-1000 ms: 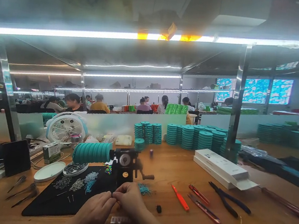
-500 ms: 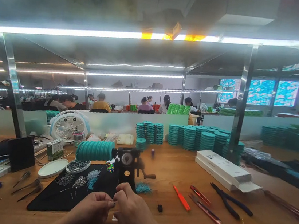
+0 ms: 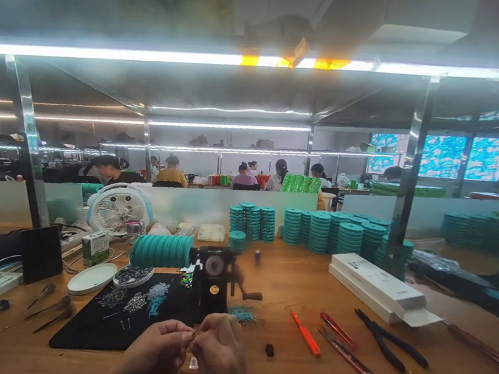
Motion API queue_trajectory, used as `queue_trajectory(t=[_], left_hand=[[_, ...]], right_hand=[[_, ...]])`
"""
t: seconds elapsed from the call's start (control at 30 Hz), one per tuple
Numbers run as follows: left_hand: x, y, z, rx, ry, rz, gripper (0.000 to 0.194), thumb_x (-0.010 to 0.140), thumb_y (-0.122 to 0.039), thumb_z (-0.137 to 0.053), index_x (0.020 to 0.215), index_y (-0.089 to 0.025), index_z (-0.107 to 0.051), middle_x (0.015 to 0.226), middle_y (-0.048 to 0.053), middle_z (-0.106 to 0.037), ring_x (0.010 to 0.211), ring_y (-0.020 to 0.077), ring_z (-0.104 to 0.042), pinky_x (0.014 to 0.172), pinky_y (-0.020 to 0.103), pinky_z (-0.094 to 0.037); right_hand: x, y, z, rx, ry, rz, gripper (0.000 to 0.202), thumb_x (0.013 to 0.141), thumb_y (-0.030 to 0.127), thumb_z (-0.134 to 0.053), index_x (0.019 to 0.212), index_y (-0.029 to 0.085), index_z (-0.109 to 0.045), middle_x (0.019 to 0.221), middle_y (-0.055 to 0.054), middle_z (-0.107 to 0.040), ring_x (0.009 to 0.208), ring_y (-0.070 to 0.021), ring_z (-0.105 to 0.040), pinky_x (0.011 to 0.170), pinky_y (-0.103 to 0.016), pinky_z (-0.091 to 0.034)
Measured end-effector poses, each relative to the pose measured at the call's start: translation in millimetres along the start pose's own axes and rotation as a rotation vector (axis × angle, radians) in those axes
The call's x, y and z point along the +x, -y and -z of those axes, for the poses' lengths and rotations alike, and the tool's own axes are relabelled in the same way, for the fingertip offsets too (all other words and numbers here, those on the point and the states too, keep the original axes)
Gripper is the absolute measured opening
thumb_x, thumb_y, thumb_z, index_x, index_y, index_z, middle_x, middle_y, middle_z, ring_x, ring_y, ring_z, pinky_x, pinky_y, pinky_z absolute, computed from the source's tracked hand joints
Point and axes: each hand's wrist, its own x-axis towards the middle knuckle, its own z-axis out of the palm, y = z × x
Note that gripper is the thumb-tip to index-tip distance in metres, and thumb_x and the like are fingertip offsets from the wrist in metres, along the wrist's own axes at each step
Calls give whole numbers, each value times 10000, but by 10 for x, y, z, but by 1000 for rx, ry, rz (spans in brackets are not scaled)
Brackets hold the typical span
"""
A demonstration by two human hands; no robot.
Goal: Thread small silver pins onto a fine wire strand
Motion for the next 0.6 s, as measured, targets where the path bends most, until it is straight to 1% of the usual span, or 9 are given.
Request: queue_trajectory(t=[0.1, 0.2, 0.27, 0.33, 0.4, 0.43, 0.47, 0.53, 0.6], left_hand=[[-22, 34, -40, -30, -8, -8, 331, 453, -337, -822, 587, -144, -590, 415, -57, -490, 366, 42, -396, 397, 183, -233], [-20, 48, -53, 0, -15, -19, 320, 466, -336, -812, 587, -147, -584, 400, -63, -480, 363, 48, -399, 398, 184, -240], [-24, 33, -53, 53, -17, -38, 316, 485, -359, -802, 583, -150, -586, 382, -60, -482, 346, 57, -394, 389, 191, -244], [-47, 0, -49, 114, -6, -70, 315, 503, -375, -800, 576, -148, -594, 367, -52, -491, 335, 68, -396, 384, 200, -256], [-77, -34, -33, 222, 13, -125, 288, 567, -367, -782, 577, -146, -598, 361, -47, -489, 342, 80, -410, 397, 208, -284], [-87, -43, -16, 326, 15, -180, 269, 625, -360, -751, 575, -150, -591, 373, -43, -490, 359, 88, -427, 407, 211, -304], [-89, -44, 8, 478, 5, -268, 252, 698, -343, -700, 576, -156, -581, 407, -33, -502, 391, 100, -454, 425, 215, -329], [-61, -13, 79, 901, -31, -573, 254, 826, -272, -551, 594, -169, -570, 510, 2, -544, 476, 131, -514, 469, 232, -379], [5, 53, 168, 1256, -57, -896, 274, 857, -173, -441, 626, -167, -588, 613, 53, -589, 546, 169, -552, 502, 262, -409]], right_hand=[[-68, 16, -9, 33, 30, -97, 222, 870, 77, -441, 686, 192, -492, 802, -32, -505, 764, -169, -497, 639, -286, -412], [-79, 23, 36, 32, 37, -121, 221, 868, 73, -454, 687, 194, -493, 794, -24, -508, 753, -162, -497, 645, -282, -412], [-46, 29, 78, -12, 37, -74, 222, 865, 56, -449, 695, 191, -496, 805, -26, -525, 761, -163, -501, 666, -291, -404], [14, 33, 113, -48, 51, 27, 206, 854, 38, -434, 738, 187, -517, 863, -47, -559, 844, -192, -522, 728, -322, -405], [88, 32, 129, -34, 116, 108, 198, 838, 28, -423, 802, 181, -542, 917, -70, -586, 900, -215, -539, 765, -337, -410], [127, 28, 128, -5, 176, 100, 198, 828, 25, -421, 817, 178, -547, 913, -73, -593, 872, -206, -551, 741, -320, -418], [166, 21, 119, 29, 245, 46, 198, 814, 18, -424, 807, 175, -545, 883, -67, -592, 805, -186, -558, 689, -293, -419], [242, -3, 82, 100, 371, -186, 205, 776, -3, -436, 737, 180, -521, 803, -35, -566, 664, -141, -522, 587, -251, -381], [317, -41, 25, 142, 420, -424, 212, 754, -4, -450, 670, 187, -489, 747, -10, -532, 638, -133, -493, 578, -248, -357]])
